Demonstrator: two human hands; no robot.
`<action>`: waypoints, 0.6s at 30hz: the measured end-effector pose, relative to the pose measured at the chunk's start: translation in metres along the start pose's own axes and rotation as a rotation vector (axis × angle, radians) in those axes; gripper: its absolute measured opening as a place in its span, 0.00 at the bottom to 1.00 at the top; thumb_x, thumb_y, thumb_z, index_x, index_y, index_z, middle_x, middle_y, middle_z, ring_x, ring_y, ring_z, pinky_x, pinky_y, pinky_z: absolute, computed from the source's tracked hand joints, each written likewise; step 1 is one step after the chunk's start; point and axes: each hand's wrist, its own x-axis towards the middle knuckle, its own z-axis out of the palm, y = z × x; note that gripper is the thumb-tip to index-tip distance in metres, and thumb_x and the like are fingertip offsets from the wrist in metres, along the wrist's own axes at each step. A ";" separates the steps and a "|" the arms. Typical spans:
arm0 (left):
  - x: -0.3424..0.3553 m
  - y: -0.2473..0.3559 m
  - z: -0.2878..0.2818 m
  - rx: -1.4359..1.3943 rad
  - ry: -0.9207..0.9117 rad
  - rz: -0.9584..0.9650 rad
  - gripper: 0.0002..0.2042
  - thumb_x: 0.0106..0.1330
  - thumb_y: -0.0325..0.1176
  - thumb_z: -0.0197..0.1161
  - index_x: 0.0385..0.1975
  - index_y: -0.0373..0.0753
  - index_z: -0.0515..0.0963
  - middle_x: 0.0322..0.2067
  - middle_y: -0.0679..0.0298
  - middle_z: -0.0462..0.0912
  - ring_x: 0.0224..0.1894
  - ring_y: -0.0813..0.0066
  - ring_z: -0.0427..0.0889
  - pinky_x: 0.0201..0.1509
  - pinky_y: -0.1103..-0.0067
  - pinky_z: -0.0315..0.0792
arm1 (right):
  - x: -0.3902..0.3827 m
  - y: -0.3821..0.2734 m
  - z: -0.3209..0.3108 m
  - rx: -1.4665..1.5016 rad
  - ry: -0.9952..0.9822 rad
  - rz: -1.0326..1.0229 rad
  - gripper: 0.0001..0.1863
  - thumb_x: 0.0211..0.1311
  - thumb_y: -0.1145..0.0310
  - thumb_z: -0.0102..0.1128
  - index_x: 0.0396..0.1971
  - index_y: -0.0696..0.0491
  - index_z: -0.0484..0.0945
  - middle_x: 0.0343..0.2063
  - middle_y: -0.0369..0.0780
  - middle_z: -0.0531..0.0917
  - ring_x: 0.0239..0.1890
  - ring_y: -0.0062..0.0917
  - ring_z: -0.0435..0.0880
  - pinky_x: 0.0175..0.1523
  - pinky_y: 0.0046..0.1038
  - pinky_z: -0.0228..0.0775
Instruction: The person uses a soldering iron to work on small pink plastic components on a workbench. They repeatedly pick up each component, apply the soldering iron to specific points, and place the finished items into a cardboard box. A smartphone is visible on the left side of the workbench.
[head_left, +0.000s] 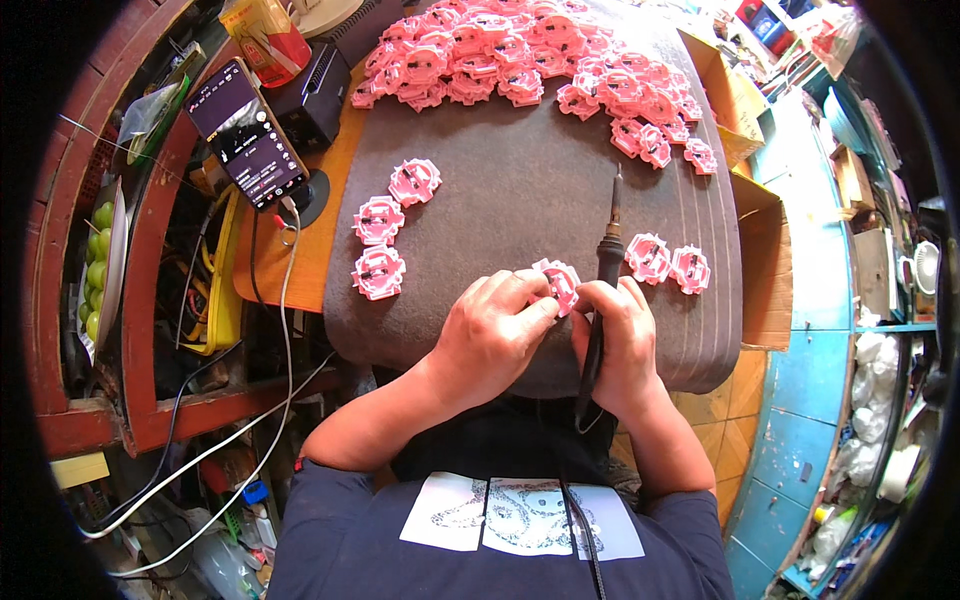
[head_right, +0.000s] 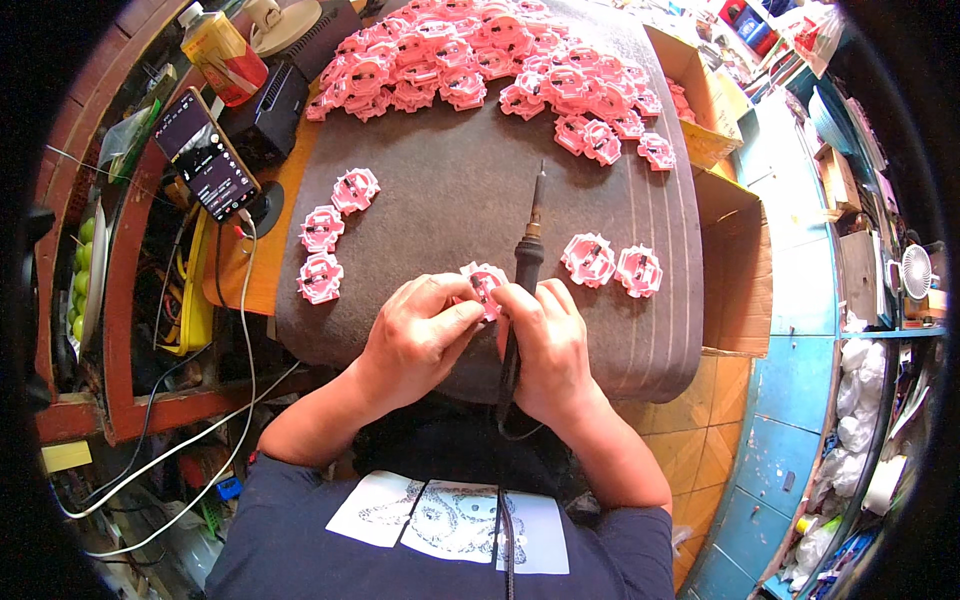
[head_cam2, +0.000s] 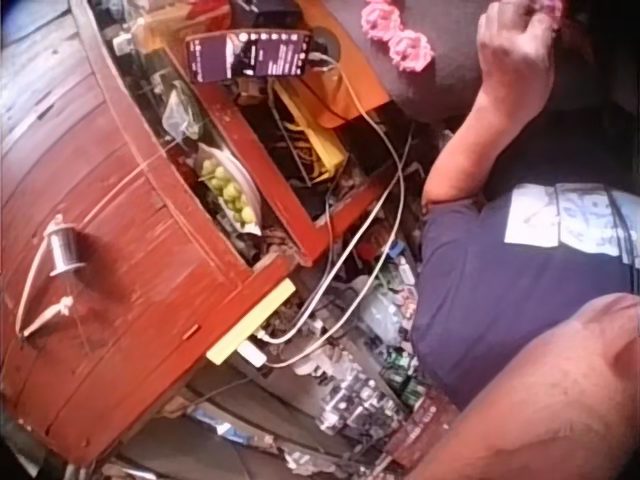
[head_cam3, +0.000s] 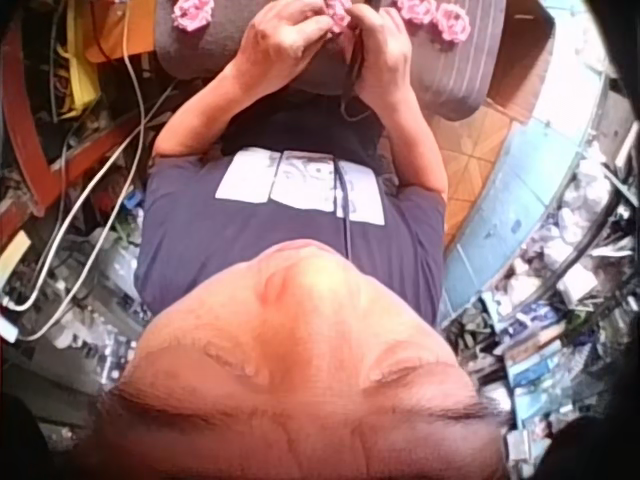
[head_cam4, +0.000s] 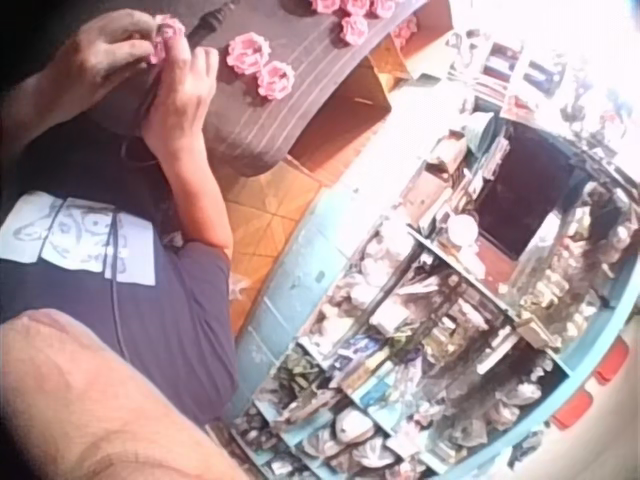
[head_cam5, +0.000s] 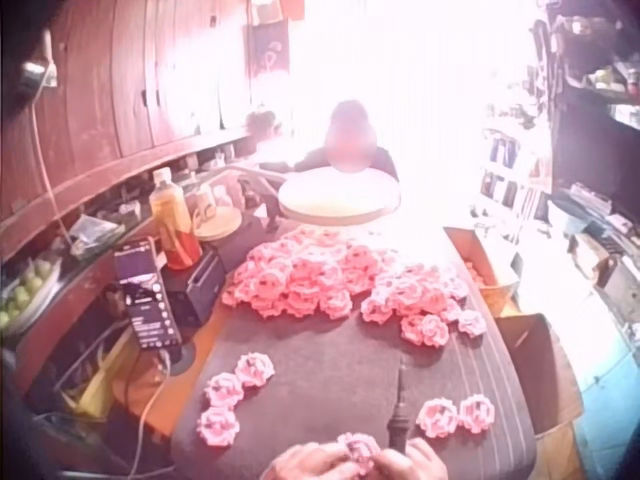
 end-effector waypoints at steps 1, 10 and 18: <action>-0.001 -0.001 0.001 -0.012 0.005 -0.013 0.13 0.58 0.21 0.73 0.43 0.34 0.84 0.45 0.54 0.82 0.43 0.53 0.86 0.46 0.65 0.82 | 0.000 0.000 0.000 0.016 -0.004 -0.002 0.26 0.55 0.86 0.66 0.54 0.57 0.73 0.34 0.45 0.82 0.30 0.41 0.77 0.38 0.40 0.70; 0.002 0.011 0.005 -0.178 0.031 -0.138 0.16 0.60 0.19 0.71 0.48 0.35 0.84 0.48 0.54 0.81 0.43 0.56 0.87 0.48 0.67 0.83 | -0.009 0.003 0.012 0.158 0.120 0.096 0.26 0.55 0.88 0.66 0.55 0.57 0.73 0.33 0.43 0.82 0.31 0.36 0.80 0.39 0.37 0.72; 0.006 0.008 0.009 -0.193 0.040 -0.196 0.11 0.61 0.21 0.72 0.43 0.36 0.85 0.45 0.56 0.83 0.44 0.56 0.87 0.48 0.67 0.82 | -0.013 0.003 0.013 0.206 0.127 0.151 0.25 0.56 0.87 0.65 0.54 0.58 0.73 0.32 0.44 0.81 0.31 0.38 0.80 0.39 0.39 0.72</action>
